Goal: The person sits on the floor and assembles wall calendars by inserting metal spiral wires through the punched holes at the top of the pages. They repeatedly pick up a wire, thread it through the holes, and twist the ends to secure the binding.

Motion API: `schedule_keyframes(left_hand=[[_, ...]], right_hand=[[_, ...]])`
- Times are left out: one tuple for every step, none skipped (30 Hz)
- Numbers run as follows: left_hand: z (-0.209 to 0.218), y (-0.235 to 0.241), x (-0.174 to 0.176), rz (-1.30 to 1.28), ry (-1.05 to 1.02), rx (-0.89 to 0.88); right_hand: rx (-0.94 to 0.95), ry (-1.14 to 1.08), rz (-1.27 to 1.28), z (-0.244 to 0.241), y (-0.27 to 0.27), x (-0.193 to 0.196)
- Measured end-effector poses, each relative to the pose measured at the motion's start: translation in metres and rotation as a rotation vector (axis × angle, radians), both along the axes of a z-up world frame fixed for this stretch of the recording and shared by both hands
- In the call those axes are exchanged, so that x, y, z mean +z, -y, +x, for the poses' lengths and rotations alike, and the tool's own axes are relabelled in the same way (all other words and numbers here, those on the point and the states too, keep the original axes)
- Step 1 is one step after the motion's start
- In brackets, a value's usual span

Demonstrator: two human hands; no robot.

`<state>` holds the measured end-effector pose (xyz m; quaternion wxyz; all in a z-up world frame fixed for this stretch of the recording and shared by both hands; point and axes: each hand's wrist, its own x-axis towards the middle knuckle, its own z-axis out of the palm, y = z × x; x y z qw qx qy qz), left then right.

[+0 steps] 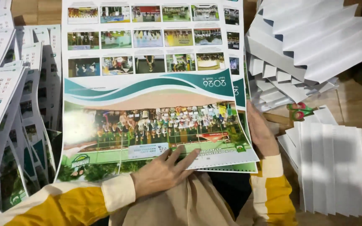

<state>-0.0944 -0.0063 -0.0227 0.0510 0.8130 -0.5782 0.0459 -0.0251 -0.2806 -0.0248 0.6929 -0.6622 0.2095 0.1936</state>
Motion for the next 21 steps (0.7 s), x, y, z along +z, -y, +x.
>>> schedule_keyframes(left_hand=[[-0.006,0.001,-0.012,-0.064,0.002,0.011],[-0.003,0.002,-0.01,-0.067,0.004,0.01],[0.0,0.004,-0.008,-0.105,0.012,0.005],[0.0,0.005,-0.006,-0.142,0.007,-0.001],[0.0,0.009,-0.003,-0.143,-0.001,-0.004],[0.003,0.014,0.0,-0.124,0.027,-0.015],[0.006,0.018,0.004,-0.105,0.055,-0.027],[0.004,0.019,-0.004,-0.104,0.062,-0.008],[0.003,0.021,-0.011,-0.115,0.063,-0.038],[0.003,0.023,-0.018,-0.125,0.064,-0.078],[0.002,0.023,-0.019,-0.122,0.07,-0.069],[0.0,0.023,-0.02,-0.101,0.062,-0.072],[-0.001,0.023,-0.021,-0.08,0.054,-0.075],[-0.002,0.022,-0.022,-0.082,0.05,-0.084],[-0.003,0.021,-0.024,-0.093,0.032,-0.113],[-0.004,0.02,-0.025,-0.103,0.014,-0.135],[-0.009,0.019,-0.026,-0.105,0.011,-0.138],[-0.011,0.017,-0.028,-0.158,-0.01,-0.137],[-0.012,0.014,-0.029,-0.21,-0.031,-0.136],[-0.013,0.014,-0.032,-0.209,-0.033,-0.133],[-0.014,0.013,-0.035,-0.188,-0.036,-0.148]], right_hand=[[0.021,0.045,-0.224,-0.002,-0.001,-0.002],[0.02,0.048,-0.226,-0.002,-0.009,0.013],[-0.068,-0.106,-0.2,-0.003,-0.017,0.027],[-0.156,-0.272,-0.171,-0.007,-0.025,0.041],[-0.158,-0.28,-0.173,-0.01,-0.021,0.034],[-0.154,-0.247,-0.176,-0.009,-0.019,0.029],[-0.15,-0.213,-0.18,-0.009,-0.02,0.025],[-0.133,-0.172,-0.184,-0.005,-0.016,0.014],[-0.116,-0.131,-0.186,-0.001,-0.013,0.003],[-0.109,-0.09,-0.187,0.001,-0.009,-0.008],[-0.101,-0.05,-0.187,0.005,-0.002,-0.024],[-0.105,-0.016,-0.187,0.004,0.007,-0.041],[-0.109,0.017,-0.188,0.003,0.016,-0.058],[-0.119,0.047,-0.193,0.0,0.029,-0.077],[-0.13,0.076,-0.197,-0.004,0.041,-0.097],[-0.134,0.107,-0.202,-0.007,0.054,-0.116],[-0.138,0.137,-0.206,-0.01,0.065,-0.134],[-0.142,0.177,-0.206,-0.009,0.075,-0.152],[-0.145,0.218,-0.207,-0.007,0.085,-0.169],[-0.144,0.249,-0.207,-0.008,0.093,-0.186],[-0.144,0.281,-0.206,-0.01,0.1,-0.203]])
